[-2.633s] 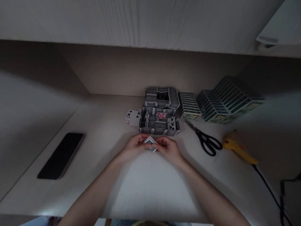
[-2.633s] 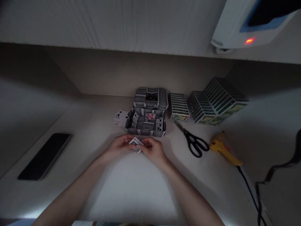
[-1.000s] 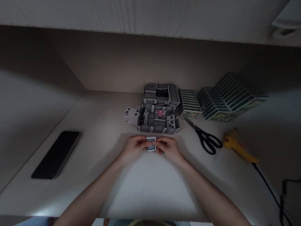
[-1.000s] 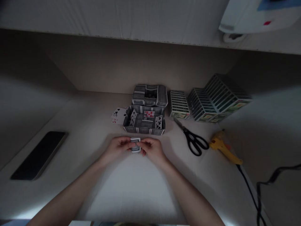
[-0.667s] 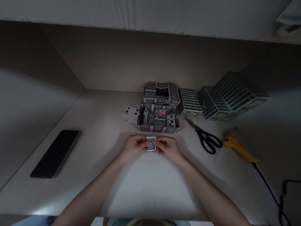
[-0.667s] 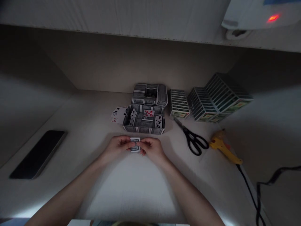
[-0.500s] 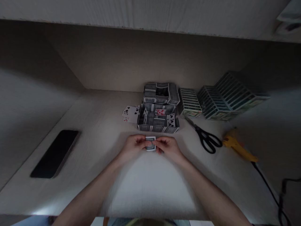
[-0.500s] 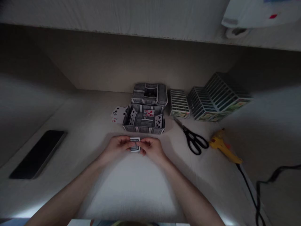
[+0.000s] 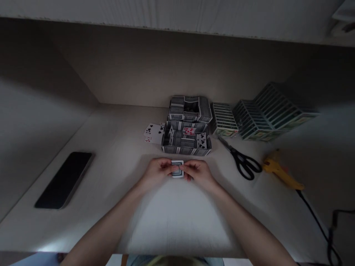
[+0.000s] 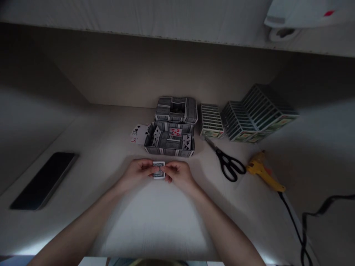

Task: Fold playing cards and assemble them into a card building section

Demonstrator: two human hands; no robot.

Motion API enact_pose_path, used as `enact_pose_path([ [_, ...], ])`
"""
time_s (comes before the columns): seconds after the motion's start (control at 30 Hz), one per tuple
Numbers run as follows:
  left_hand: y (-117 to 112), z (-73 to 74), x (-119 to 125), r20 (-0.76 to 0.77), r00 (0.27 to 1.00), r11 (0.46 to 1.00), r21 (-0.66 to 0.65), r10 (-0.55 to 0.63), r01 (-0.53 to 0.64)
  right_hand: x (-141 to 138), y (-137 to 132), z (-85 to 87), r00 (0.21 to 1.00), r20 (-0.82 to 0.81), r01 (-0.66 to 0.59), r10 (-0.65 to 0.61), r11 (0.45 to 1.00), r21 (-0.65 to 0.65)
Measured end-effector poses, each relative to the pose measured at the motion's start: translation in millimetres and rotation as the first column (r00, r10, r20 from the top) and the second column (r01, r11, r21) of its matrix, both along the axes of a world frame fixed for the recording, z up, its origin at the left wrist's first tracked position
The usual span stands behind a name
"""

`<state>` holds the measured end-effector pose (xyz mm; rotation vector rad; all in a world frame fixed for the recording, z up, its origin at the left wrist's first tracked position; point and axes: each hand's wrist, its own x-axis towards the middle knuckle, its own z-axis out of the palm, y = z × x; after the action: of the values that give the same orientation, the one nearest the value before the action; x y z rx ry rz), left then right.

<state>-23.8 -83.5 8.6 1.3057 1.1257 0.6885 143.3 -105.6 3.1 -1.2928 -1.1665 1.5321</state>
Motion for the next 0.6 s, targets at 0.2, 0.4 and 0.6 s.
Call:
enact_pose_path([
  [0.2, -0.8, 4.3, -0.5, -0.028, 0.999, 1.000, 0.016, -0.017, 0.017, 0.7, -0.4, 5.7, 0.999, 0.017, -0.029, 0.029, 1.000, 0.002],
  [0.4, -0.6, 4.9, -0.2, -0.004, 1.000, 1.000, -0.006, -0.021, 0.021, 0.6, -0.6, 8.4, 0.999, 0.041, -0.031, 0.032, 0.999, -0.010],
  [0.6, -1.2, 5.3, 0.3, -0.006, 1.000, 1.000, -0.015, -0.015, 0.015, 2.0, -0.1, 6.7, 0.997, 0.064, -0.048, 0.049, 0.999, -0.010],
])
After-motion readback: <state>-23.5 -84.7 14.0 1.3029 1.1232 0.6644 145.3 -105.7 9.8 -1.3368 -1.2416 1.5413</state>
